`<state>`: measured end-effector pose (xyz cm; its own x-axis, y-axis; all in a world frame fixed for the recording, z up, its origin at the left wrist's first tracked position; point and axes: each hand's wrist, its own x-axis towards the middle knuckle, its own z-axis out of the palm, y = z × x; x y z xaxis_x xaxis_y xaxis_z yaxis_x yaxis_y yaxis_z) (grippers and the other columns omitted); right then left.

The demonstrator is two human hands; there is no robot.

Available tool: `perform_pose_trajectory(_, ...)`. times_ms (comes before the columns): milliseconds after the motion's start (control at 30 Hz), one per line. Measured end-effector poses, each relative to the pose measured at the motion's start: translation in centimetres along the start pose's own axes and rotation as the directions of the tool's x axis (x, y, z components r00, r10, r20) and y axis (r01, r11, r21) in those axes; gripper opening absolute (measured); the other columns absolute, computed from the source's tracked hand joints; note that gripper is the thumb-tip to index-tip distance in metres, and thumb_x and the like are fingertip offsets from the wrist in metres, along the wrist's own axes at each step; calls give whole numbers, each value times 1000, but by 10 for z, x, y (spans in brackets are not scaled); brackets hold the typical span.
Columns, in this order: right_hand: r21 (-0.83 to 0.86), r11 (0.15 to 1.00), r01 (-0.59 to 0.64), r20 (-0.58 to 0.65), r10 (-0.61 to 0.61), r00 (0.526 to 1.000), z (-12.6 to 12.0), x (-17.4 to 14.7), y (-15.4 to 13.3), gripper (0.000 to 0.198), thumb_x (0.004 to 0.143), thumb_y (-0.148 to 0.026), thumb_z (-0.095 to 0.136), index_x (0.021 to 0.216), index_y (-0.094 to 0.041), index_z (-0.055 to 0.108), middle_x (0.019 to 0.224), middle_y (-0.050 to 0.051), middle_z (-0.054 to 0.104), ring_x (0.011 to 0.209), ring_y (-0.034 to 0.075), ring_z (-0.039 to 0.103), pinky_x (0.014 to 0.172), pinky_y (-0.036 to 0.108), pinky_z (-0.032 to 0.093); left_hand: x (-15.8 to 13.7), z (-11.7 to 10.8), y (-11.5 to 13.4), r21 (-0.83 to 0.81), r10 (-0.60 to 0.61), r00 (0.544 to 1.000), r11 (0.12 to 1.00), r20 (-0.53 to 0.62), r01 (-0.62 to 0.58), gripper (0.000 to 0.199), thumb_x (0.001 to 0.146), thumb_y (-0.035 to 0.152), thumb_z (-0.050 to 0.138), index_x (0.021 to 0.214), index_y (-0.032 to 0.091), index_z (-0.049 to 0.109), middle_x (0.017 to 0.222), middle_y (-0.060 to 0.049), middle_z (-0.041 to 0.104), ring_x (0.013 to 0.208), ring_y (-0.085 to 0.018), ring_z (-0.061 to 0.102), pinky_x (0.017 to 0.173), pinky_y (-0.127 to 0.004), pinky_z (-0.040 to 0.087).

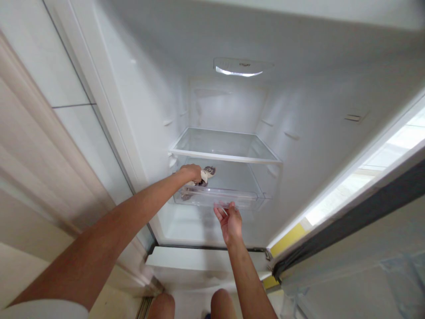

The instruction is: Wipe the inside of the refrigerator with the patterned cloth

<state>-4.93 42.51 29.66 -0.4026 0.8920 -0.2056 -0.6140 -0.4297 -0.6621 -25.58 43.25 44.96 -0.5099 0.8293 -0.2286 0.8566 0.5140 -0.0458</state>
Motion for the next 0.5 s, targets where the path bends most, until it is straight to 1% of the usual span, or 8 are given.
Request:
perform_pose_trajectory(100, 4, 1000, 0, 9, 0, 1000, -1, 0, 0, 53, 69, -58, 89, 91, -24, 54, 91, 1, 77, 90, 25, 79, 90, 45, 65, 5, -1, 7, 33, -37, 999, 999, -24, 37, 64, 63, 26, 83, 126, 16, 74, 132, -22, 73, 122, -37, 69, 99, -42, 57)
perform_pose_trajectory(200, 14, 1000, 0, 17, 0, 1000, -1, 0, 0, 58, 64, -59, 92, 92, -23, 56, 92, 2, 78, 89, 25, 79, 90, 45, 64, 13, -5, 15, 35, -41, 998, 998, -36, 43, 64, 60, 24, 85, 123, 16, 74, 129, -22, 74, 121, -36, 70, 98, -42, 57)
perform_pose_trajectory(267, 14, 1000, -3, 24, 2, 1000, 0, 0, 0, 60, 63, -61, 92, 92, -23, 57, 93, 2, 78, 88, 25, 79, 89, 45, 64, 19, -8, 19, 19, -34, 998, 999, -56, 36, 63, 61, 23, 86, 122, 14, 73, 128, -23, 73, 120, -37, 70, 98, -43, 57)
perform_pose_trajectory(367, 19, 1000, -4, 27, 3, 1000, 0, 0, 1, 59, 64, -62, 91, 92, -23, 57, 93, 1, 78, 86, 23, 79, 89, 45, 64, 27, -10, 26, -31, -4, 994, 1000, -110, 0, 58, 68, 28, 85, 123, 12, 72, 130, -25, 72, 123, -37, 68, 101, -43, 55)
perform_pose_trajectory(500, 22, 1000, -16, 36, 15, 999, -1, 1, 1, 62, 61, -64, 92, 92, -23, 57, 94, 1, 78, 87, 22, 78, 88, 43, 64, 39, -9, 40, -140, 72, 983, 985, -167, -96, 55, 84, 42, 79, 129, 14, 67, 136, -20, 69, 128, -32, 63, 107, -47, 52)
